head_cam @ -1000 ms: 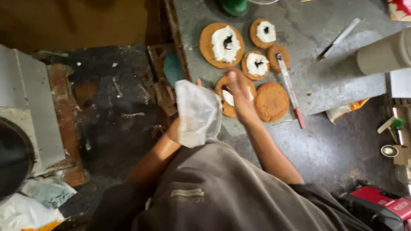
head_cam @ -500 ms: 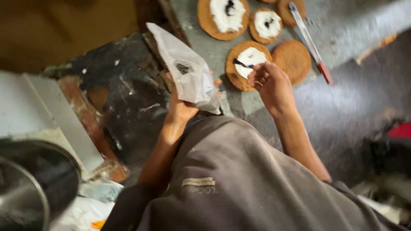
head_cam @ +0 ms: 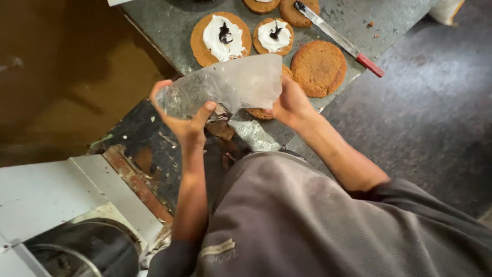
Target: The person spreads white frosting onto several round cake layers using a spatula. They then add a dark filling and a powdered ingredient before stacking the layers together. Finally, the person places the assembled cake onto a rotating stand and applies a layer of frosting to the top.
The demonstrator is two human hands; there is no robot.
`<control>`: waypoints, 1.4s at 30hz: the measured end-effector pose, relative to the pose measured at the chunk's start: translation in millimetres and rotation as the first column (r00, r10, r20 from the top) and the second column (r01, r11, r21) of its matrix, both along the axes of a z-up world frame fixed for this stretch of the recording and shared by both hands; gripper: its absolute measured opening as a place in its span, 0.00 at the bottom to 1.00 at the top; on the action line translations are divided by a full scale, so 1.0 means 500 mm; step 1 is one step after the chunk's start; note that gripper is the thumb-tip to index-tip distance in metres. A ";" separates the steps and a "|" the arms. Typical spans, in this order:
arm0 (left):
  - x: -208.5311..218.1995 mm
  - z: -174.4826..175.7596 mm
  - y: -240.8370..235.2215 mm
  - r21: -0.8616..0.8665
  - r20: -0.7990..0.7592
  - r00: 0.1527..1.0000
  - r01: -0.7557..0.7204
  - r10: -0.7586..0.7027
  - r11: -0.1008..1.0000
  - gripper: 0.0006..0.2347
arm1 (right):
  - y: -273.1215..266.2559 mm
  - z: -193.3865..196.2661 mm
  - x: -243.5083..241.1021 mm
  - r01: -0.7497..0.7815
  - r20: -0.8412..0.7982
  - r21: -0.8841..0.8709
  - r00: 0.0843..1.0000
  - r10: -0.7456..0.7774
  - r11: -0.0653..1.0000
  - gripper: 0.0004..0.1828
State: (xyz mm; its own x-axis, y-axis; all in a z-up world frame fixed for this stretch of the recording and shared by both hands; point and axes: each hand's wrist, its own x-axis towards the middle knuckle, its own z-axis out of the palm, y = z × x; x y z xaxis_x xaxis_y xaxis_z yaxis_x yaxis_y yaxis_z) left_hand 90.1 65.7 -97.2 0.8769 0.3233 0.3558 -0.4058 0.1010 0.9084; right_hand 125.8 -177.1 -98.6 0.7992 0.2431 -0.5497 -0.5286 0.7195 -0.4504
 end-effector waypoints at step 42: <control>-0.044 0.083 -0.067 0.337 0.188 0.977 -0.160 0.100 0.928 0.35 | -0.005 -0.185 0.058 -0.207 0.175 0.437 0.974 0.143 0.876 0.24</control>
State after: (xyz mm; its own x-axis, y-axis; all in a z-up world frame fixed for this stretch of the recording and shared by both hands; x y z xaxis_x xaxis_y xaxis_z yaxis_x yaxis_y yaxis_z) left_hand 67.9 32.2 -55.8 0.7552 0.2599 0.6018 -0.5401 -0.2736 0.7959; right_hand 155.0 -179.7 -191.1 0.7784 0.5806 -0.2387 -0.6226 0.7625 -0.1759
